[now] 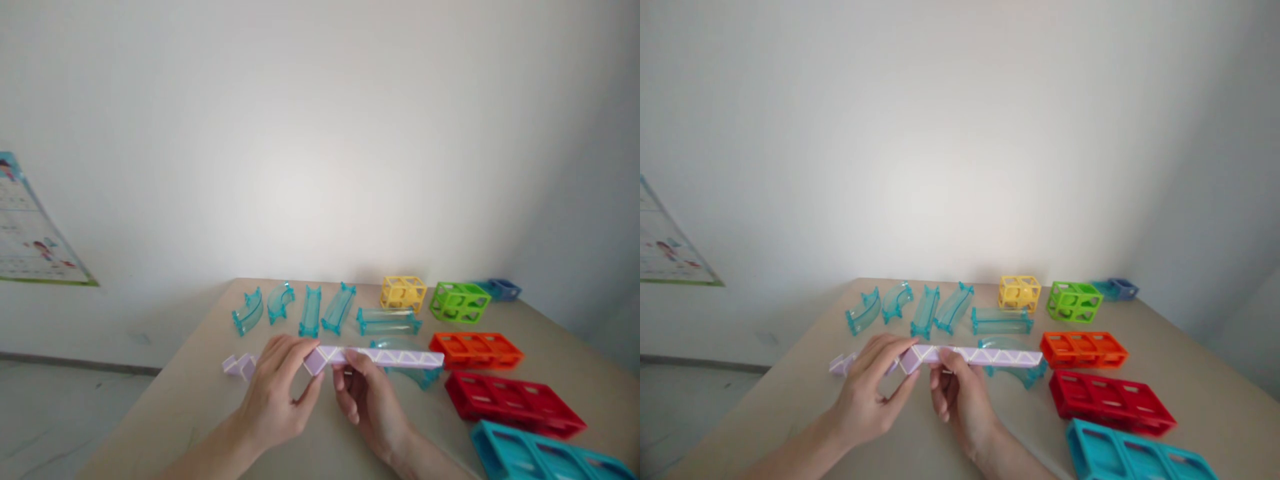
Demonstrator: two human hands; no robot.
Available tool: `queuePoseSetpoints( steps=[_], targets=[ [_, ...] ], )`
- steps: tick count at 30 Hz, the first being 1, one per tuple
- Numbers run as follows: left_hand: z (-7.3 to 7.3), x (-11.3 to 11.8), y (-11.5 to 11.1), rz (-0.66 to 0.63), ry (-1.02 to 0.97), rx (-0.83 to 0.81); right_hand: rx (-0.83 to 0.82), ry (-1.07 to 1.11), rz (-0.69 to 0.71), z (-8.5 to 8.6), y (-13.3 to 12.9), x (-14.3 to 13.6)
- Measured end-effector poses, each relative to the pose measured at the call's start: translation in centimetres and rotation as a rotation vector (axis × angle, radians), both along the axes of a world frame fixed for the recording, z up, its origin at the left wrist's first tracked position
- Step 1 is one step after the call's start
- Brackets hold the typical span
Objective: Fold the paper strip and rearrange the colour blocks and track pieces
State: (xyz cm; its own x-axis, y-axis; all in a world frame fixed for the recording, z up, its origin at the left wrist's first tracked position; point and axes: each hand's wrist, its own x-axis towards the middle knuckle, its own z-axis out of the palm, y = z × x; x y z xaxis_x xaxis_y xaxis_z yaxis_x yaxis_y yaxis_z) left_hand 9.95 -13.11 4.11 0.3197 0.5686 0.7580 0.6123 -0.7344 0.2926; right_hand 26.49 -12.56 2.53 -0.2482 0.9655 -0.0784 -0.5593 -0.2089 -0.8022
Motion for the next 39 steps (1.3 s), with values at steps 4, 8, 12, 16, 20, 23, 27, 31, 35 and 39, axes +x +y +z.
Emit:
queuePoseSetpoints(
  steps=[4,8,12,16,20,23,27,31,35,39],
  targets=[
    [0.3,-0.5,0.3,-0.017,0.035,-0.093,0.046,-0.076,-0.008,0.0,0.4,0.4],
    [0.1,-0.7,0.7,-0.091,0.032,-0.106,0.074,-0.221,-0.080,0.0,0.3,0.4],
    [-0.1,-0.2,0.7,-0.105,-0.013,-0.051,0.137,-0.381,-0.191,0.2,0.3,0.6],
    [0.0,0.1,0.4,-0.070,-0.014,-0.097,0.168,-0.461,-0.230,1.1,0.1,0.7],
    [0.0,0.0,0.3,-0.046,-0.019,-0.148,0.250,-0.511,-0.291,1.9,-0.1,0.7],
    [-0.2,-0.1,0.3,-0.027,0.016,-0.168,0.346,-0.590,-0.330,1.1,-0.1,0.7],
    [-0.7,0.0,0.7,0.053,0.092,-0.164,0.506,-0.810,-0.383,-0.6,0.1,0.8],
    [-1.2,0.4,1.1,0.178,0.156,-0.191,0.618,-1.036,-0.518,-0.6,0.1,1.0],
    [-1.5,0.6,1.2,0.227,0.215,-0.247,0.566,-1.200,-0.659,0.4,0.3,1.4],
    [-1.8,0.5,1.3,0.254,0.189,-0.231,0.536,-1.208,-0.571,0.5,0.6,1.6]
  ],
)
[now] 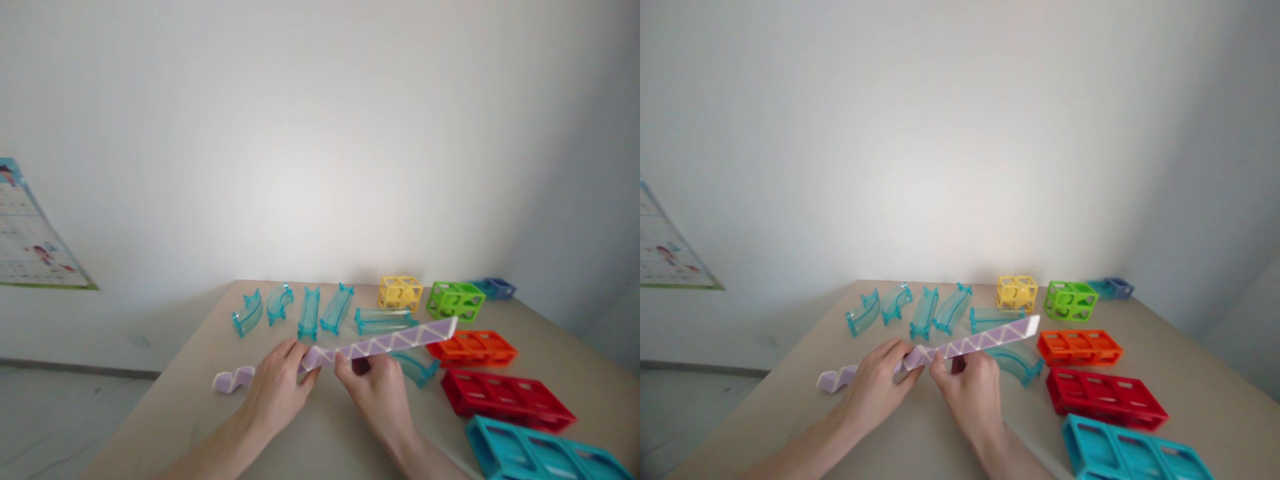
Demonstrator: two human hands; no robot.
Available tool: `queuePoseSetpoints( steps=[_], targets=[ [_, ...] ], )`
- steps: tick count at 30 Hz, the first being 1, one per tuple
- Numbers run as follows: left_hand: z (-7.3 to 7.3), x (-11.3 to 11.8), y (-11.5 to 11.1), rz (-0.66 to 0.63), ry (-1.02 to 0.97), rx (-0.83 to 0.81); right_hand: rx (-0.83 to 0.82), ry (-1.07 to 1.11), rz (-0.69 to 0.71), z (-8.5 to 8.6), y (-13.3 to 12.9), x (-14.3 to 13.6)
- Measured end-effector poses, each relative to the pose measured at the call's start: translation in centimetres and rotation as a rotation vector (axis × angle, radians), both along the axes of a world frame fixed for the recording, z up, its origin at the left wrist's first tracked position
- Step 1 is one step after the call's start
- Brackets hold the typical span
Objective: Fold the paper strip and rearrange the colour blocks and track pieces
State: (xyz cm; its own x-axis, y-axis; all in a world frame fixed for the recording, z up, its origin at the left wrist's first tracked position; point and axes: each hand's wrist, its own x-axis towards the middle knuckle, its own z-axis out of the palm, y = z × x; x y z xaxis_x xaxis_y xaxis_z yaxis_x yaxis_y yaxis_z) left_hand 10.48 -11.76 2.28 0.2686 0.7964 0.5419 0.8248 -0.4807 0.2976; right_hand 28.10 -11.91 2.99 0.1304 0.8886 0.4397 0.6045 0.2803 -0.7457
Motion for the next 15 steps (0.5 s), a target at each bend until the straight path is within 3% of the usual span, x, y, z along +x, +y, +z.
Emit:
queuePoseSetpoints(
  steps=[7,11,15],
  targets=[
    [0.6,-0.2,-0.3,-0.101,-0.119,-0.073,-0.082,0.136,0.342,-0.6,-0.4,-0.3],
    [1.3,-0.3,-0.9,-0.230,-0.194,-0.120,-0.117,0.263,0.368,-0.4,-0.5,-0.2],
    [1.5,-0.5,-1.2,-0.275,-0.298,-0.049,-0.344,0.569,0.426,-0.3,-0.5,-0.7]
  ],
)
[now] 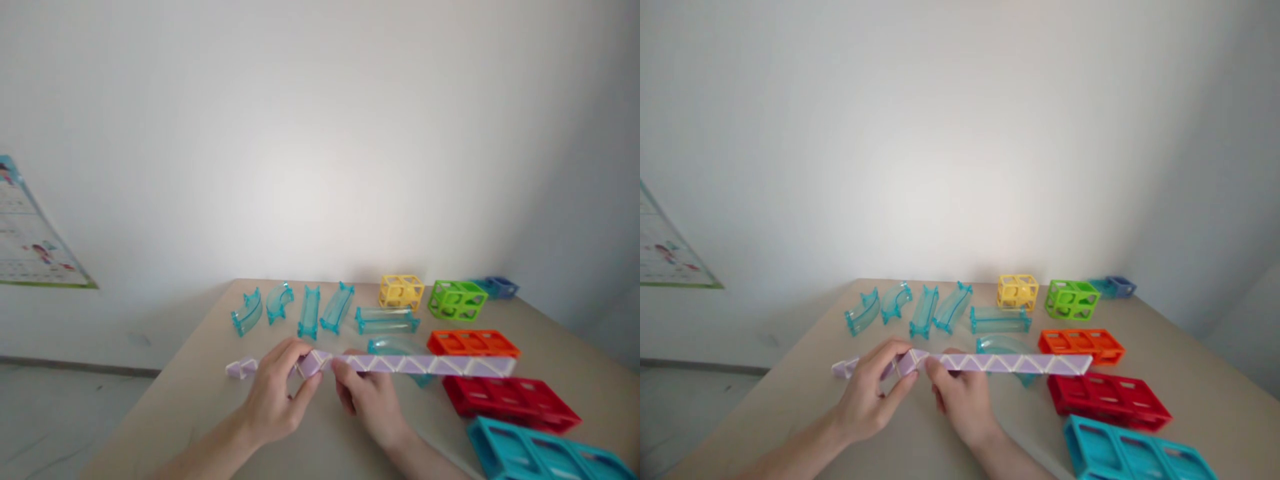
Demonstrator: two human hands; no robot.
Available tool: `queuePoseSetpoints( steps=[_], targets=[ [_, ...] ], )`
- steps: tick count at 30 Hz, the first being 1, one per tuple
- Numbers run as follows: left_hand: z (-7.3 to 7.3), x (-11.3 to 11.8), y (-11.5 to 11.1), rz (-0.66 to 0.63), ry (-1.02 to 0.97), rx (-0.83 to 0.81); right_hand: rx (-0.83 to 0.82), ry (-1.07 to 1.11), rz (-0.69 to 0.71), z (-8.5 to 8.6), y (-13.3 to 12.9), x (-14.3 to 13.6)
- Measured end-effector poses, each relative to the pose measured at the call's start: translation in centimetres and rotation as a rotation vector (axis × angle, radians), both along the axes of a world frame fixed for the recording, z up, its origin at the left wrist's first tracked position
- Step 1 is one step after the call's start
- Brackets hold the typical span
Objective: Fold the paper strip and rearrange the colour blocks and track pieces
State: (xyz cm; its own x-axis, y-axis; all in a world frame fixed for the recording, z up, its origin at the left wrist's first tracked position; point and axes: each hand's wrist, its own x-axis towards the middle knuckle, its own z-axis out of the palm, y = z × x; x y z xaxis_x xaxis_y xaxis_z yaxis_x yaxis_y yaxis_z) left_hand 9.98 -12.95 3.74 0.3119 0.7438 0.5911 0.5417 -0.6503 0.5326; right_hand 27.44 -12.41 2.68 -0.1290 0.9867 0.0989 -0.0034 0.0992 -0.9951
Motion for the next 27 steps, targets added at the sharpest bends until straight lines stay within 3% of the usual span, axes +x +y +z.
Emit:
queuePoseSetpoints(
  steps=[5,10,15,20,27],
  targets=[
    [0.1,-0.3,0.0,-0.064,-0.068,0.139,-0.227,0.394,0.186,0.1,-0.1,-0.7],
    [0.0,-0.9,0.4,-0.117,0.028,0.199,-0.234,0.504,0.258,-0.2,-0.1,-0.6],
    [0.1,-1.0,0.5,-0.144,0.192,0.099,-0.155,0.366,0.201,-0.7,0.1,-0.3],
    [0.5,-0.6,0.4,-0.114,0.187,0.001,-0.055,0.090,0.073,-0.2,0.1,-0.1],
    [-0.5,0.0,0.7,0.128,0.293,0.031,0.347,-0.178,-0.085,-0.5,-0.5,-0.3]
  ],
)
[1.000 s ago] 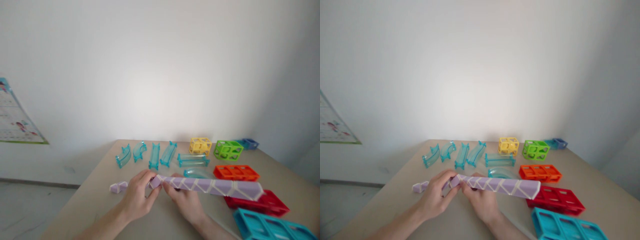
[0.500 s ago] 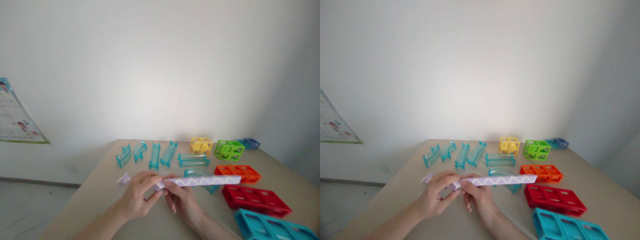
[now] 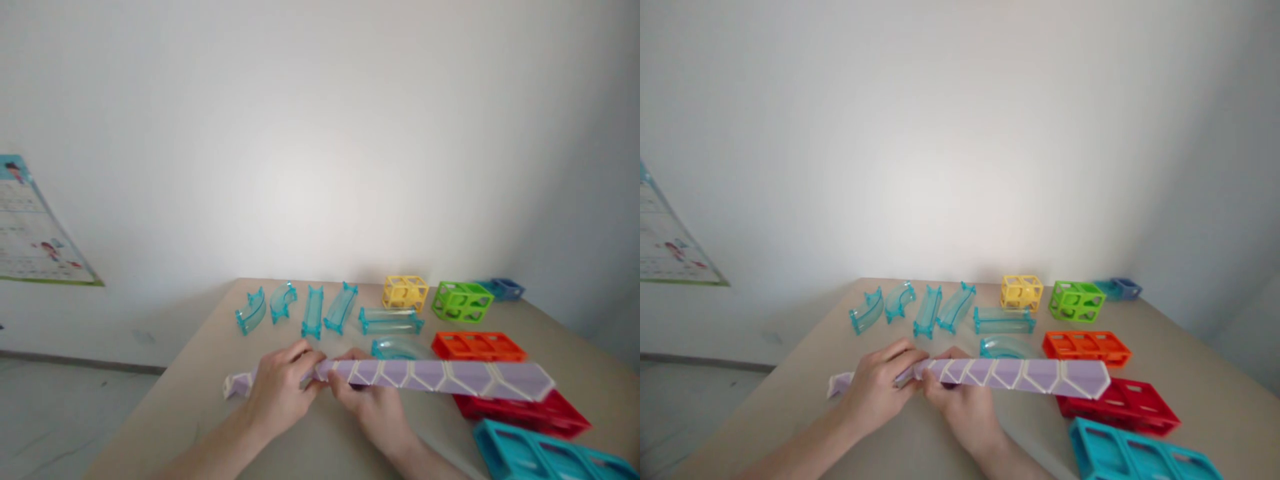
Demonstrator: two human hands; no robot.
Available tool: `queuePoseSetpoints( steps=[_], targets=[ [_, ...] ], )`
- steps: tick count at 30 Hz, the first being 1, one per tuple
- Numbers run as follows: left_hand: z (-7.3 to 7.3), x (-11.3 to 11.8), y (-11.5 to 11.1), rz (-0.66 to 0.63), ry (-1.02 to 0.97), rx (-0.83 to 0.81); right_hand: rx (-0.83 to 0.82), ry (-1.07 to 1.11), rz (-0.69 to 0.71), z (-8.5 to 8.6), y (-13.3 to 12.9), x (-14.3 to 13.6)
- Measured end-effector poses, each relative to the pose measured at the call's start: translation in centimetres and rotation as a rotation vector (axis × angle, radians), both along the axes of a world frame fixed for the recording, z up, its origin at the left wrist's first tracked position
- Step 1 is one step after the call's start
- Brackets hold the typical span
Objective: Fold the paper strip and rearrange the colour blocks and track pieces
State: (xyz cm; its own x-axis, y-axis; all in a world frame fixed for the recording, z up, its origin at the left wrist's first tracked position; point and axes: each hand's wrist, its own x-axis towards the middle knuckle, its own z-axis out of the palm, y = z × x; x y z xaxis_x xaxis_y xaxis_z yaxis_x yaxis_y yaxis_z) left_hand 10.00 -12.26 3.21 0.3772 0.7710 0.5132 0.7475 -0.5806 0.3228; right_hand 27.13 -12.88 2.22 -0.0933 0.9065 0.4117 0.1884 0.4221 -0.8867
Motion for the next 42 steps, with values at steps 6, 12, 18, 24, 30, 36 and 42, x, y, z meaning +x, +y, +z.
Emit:
queuePoseSetpoints(
  steps=[6,12,18,24,30,36,42],
  targets=[
    [-0.2,0.3,0.4,0.196,0.026,0.028,0.083,-0.104,-0.193,-0.5,0.2,0.2],
    [-0.1,0.2,0.3,0.111,-0.096,0.001,-0.119,-0.091,-0.079,0.4,0.8,0.7],
    [0.9,-0.1,-0.4,-0.074,-0.173,-0.096,-0.182,-0.037,-0.019,0.3,0.5,0.9],
    [1.1,-0.3,-0.9,-0.196,-0.296,-0.048,-0.424,0.255,0.068,0.6,0.2,0.3],
    [0.6,-0.9,-0.6,-0.277,-0.331,0.101,-0.596,0.635,0.357,0.6,-0.2,-0.2],
    [1.2,-1.2,-0.4,-0.370,-0.213,0.087,-0.521,0.532,0.414,0.6,-0.1,0.0],
    [1.7,-0.8,-0.4,-0.286,-0.093,-0.005,-0.436,0.252,0.207,1.1,0.1,0.3]
  ],
)
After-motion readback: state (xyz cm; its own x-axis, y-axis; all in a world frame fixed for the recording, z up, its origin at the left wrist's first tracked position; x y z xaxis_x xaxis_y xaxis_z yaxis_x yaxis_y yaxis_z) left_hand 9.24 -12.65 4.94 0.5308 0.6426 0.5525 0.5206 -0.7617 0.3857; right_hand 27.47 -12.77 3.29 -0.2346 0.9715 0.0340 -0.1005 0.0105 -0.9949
